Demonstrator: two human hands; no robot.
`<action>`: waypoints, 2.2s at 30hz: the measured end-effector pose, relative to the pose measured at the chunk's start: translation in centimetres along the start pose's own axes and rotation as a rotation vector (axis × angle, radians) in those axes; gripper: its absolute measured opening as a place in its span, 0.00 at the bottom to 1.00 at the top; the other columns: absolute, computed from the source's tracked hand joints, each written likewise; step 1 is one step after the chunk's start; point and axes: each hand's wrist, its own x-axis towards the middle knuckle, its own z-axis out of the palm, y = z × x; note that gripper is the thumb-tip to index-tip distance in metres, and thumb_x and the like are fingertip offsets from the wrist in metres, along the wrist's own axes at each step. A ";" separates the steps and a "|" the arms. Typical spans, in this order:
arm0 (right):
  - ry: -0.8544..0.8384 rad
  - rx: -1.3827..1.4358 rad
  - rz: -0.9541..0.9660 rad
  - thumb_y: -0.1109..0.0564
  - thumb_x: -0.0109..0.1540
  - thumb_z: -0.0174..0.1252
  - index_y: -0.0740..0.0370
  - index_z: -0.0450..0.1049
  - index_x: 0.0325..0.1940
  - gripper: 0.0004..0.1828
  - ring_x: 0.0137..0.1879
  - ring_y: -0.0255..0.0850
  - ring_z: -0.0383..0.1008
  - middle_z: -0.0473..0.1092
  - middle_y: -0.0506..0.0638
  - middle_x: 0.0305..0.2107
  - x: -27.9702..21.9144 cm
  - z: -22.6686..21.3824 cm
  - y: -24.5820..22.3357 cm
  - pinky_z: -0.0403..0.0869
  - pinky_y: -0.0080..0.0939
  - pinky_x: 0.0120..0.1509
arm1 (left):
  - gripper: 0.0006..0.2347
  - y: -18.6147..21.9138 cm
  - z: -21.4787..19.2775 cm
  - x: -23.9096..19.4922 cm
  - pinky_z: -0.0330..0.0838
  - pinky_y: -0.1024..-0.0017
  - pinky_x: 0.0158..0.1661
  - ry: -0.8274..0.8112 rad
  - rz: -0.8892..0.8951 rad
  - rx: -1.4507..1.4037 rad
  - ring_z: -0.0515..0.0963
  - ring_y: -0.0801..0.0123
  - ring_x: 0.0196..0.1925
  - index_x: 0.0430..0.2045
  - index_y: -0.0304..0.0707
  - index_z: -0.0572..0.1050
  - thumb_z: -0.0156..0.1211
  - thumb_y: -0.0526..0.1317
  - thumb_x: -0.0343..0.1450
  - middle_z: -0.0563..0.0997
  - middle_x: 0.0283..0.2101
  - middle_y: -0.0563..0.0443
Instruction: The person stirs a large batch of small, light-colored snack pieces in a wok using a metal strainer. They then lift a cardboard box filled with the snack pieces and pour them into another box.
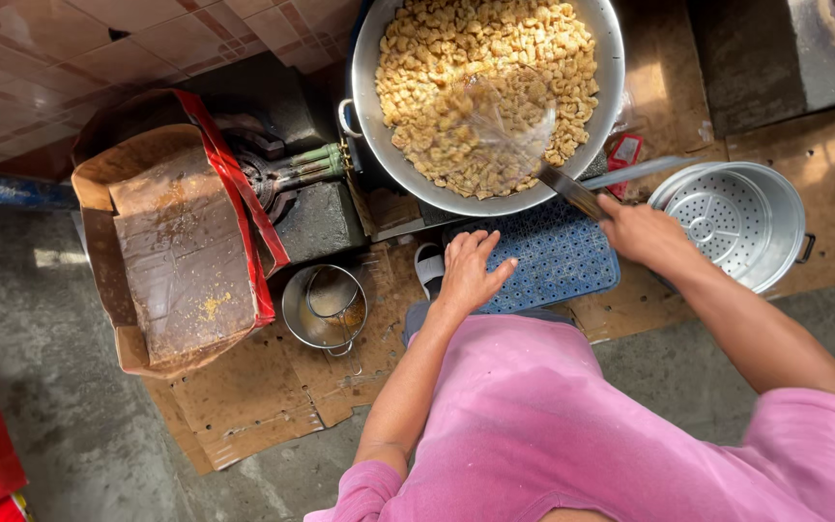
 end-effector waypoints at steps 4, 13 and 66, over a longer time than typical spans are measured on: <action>-0.007 0.121 0.028 0.43 0.66 0.50 0.41 0.57 0.76 0.33 0.53 0.63 0.78 0.76 0.66 0.46 3.9 7.5 0.9 0.75 0.63 0.57 | 0.27 0.9 3.4 -1.4 0.57 0.50 0.66 -0.057 -0.033 -0.011 0.65 0.42 0.67 0.57 0.35 0.76 0.63 0.54 0.67 0.74 0.62 0.36; -0.547 1.522 0.067 0.54 0.64 0.58 0.56 0.67 0.49 0.11 0.28 0.41 0.76 0.73 0.50 0.27 14.6 19.3 -0.9 0.78 0.44 0.30 | 0.36 1.8 16.2 -1.0 0.70 0.53 0.55 -0.263 -0.302 -0.185 0.78 0.41 0.53 0.58 0.24 0.68 0.68 0.60 0.68 0.79 0.50 0.28; 0.251 1.057 -0.084 0.51 0.66 0.53 0.64 0.66 0.62 0.22 0.39 0.51 0.77 0.75 0.61 0.35 3.2 17.0 -13.2 0.75 0.53 0.46 | 0.44 1.9 14.3 -8.3 0.50 0.57 0.74 0.137 -0.181 -0.801 0.49 0.38 0.81 0.75 0.31 0.29 0.59 0.34 0.71 0.44 0.78 0.21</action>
